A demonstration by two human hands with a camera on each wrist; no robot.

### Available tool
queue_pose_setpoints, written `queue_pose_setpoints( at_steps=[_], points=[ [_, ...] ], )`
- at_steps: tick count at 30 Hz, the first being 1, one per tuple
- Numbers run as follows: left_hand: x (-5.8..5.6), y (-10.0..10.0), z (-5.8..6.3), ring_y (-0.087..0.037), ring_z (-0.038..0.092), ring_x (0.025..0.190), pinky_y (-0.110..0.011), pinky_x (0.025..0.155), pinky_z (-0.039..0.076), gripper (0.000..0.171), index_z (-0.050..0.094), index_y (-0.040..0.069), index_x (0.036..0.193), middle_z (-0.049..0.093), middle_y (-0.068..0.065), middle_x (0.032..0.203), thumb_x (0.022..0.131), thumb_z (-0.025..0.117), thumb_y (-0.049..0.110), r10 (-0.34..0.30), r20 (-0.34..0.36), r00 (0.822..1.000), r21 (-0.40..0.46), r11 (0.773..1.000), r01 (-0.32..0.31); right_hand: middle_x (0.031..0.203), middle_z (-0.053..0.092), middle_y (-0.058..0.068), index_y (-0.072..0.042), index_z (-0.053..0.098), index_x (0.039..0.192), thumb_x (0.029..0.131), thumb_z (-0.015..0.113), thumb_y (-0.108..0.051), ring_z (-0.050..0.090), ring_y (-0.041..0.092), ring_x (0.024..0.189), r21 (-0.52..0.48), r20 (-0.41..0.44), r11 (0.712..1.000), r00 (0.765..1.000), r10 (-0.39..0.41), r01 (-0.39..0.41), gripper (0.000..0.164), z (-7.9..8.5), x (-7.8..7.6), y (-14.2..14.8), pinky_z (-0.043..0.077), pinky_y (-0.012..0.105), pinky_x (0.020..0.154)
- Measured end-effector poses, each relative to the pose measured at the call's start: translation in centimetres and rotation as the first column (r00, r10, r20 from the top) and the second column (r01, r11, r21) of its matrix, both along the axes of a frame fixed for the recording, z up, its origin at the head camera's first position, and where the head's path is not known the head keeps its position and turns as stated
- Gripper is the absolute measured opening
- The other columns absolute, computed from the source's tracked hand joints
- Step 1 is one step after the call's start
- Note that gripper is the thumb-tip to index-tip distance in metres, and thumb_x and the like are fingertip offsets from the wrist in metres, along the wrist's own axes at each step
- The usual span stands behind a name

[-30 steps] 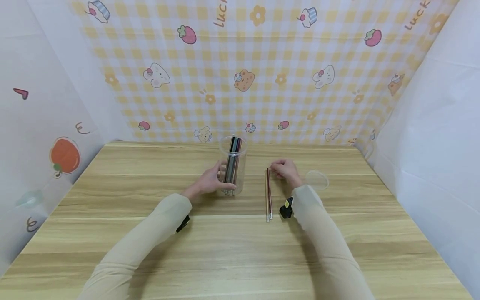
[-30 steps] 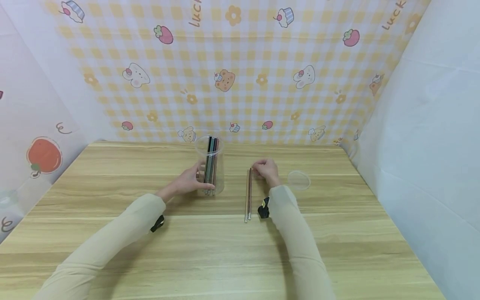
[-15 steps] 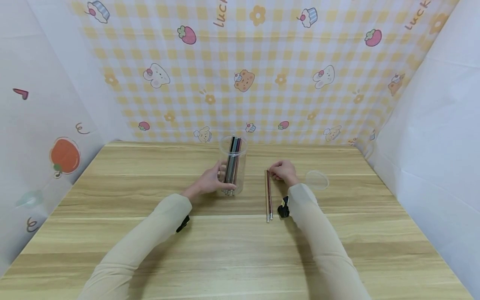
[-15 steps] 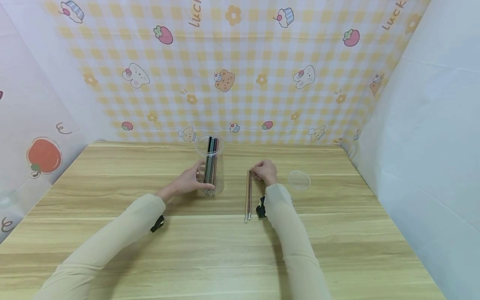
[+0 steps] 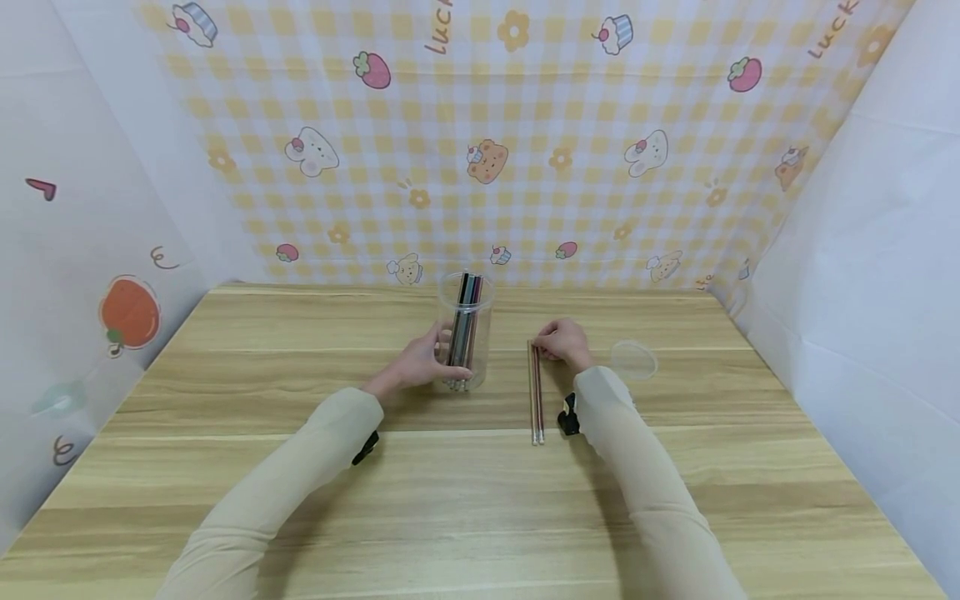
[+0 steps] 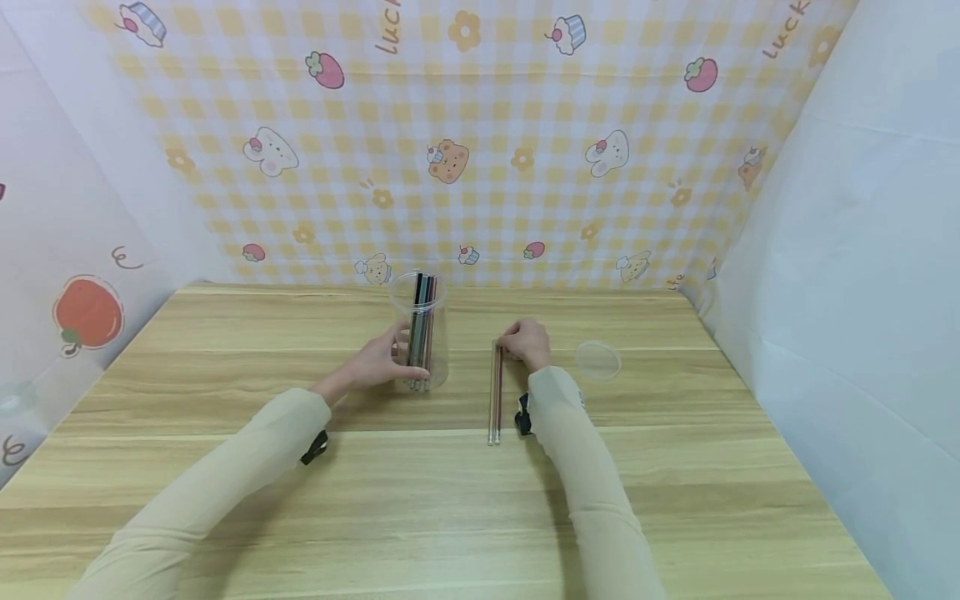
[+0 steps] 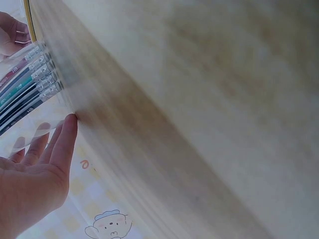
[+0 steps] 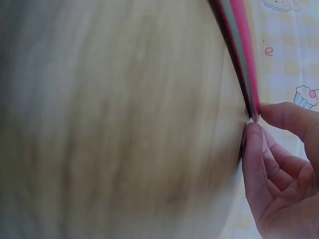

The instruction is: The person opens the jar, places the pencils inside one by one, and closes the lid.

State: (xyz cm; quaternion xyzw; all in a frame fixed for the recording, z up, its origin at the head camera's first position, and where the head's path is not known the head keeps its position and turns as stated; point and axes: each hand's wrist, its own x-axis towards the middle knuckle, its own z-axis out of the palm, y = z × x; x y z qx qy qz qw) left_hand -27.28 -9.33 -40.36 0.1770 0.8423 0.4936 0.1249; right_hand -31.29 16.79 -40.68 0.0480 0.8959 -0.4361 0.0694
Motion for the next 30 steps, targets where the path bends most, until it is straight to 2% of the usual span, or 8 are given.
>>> queue_pose_setpoints(
  at_steps=[4,11,15,17,19,24,26,30],
  points=[
    [0.0,0.0,0.0,-0.033,0.041,0.113,-0.047,0.095,0.030,0.090,0.024,0.014,0.135,0.040,-0.019,0.127,0.065,0.077,0.031,0.002,-0.005,1.000,-0.008,1.000,-0.002,0.066,0.061,0.010,0.002,0.060,0.084,0.076,0.067,-0.008,0.054,0.011,0.049,0.018,0.005,1.000,1.000,0.007,-0.007,0.014,0.0,0.0,-0.1,0.047,0.021,0.047],
    [0.0,0.0,0.1,-0.030,0.042,0.112,-0.045,0.094,0.031,0.087,0.026,0.017,0.132,0.042,-0.016,0.126,0.064,0.078,0.033,0.027,-0.009,1.000,-0.034,0.999,-0.027,0.058,0.055,0.002,-0.002,0.059,0.079,0.072,0.069,-0.011,0.051,0.010,0.046,0.174,-0.020,0.983,0.998,0.068,-0.063,0.015,0.3,0.0,-0.4,0.045,0.020,0.047],
    [-0.1,0.0,0.0,-0.031,0.041,0.112,-0.046,0.095,0.031,0.088,0.025,0.016,0.133,0.041,-0.017,0.127,0.064,0.078,0.033,0.017,-0.012,1.000,-0.034,0.999,-0.017,0.059,0.058,0.003,-0.002,0.062,0.076,0.073,0.067,-0.011,0.052,0.011,0.048,0.195,-0.018,0.978,0.997,0.080,-0.075,0.011,0.3,0.0,-0.5,0.044,0.020,0.047],
    [-0.1,-0.1,0.0,-0.032,0.041,0.113,-0.046,0.095,0.031,0.090,0.025,0.016,0.134,0.041,-0.018,0.127,0.064,0.078,0.034,0.011,-0.014,1.000,-0.029,1.000,-0.012,0.060,0.060,0.004,-0.001,0.065,0.075,0.075,0.065,-0.010,0.052,0.011,0.049,0.170,-0.010,0.983,0.997,0.074,-0.072,0.009,0.3,-0.1,-0.4,0.044,0.020,0.047],
    [0.5,0.0,0.8,-0.034,0.040,0.114,-0.048,0.095,0.029,0.089,0.024,0.012,0.134,0.039,-0.021,0.128,0.066,0.077,0.030,0.001,-0.002,1.000,-0.021,1.000,-0.001,0.063,0.062,0.006,0.001,0.066,0.078,0.077,0.063,-0.009,0.054,0.010,0.050,0.122,-0.001,0.990,0.998,0.071,-0.070,0.011,0.2,-0.1,-0.2,0.046,0.019,0.048],
    [0.6,0.0,0.9,-0.034,0.038,0.115,-0.048,0.096,0.029,0.090,0.022,0.010,0.136,0.038,-0.021,0.129,0.067,0.077,0.029,0.005,0.012,1.000,-0.015,1.000,-0.005,0.075,0.063,0.012,0.006,0.063,0.094,0.084,0.055,-0.009,0.057,0.012,0.058,0.003,0.026,0.996,0.996,0.085,-0.085,0.020,0.3,-0.1,0.7,0.050,0.022,0.056],
    [0.1,-0.1,0.0,-0.033,0.040,0.114,-0.047,0.095,0.030,0.092,0.023,0.013,0.135,0.039,-0.019,0.128,0.065,0.077,0.034,0.009,-0.002,1.000,-0.019,1.000,-0.009,0.078,0.063,0.014,0.008,0.062,0.099,0.085,0.052,-0.009,0.058,0.013,0.061,-0.041,0.037,0.995,0.995,0.091,-0.089,0.023,0.5,0.0,1.2,0.051,0.024,0.060],
    [0.0,0.0,0.0,-0.032,0.042,0.112,-0.046,0.094,0.032,0.091,0.025,0.014,0.134,0.040,-0.018,0.127,0.064,0.078,0.036,0.011,-0.009,1.000,-0.027,1.000,-0.012,0.085,0.062,0.019,0.012,0.057,0.104,0.086,0.050,-0.008,0.059,0.015,0.065,-0.159,0.058,0.984,0.994,0.090,-0.080,0.028,1.0,0.1,2.0,0.051,0.030,0.068]
  ],
)
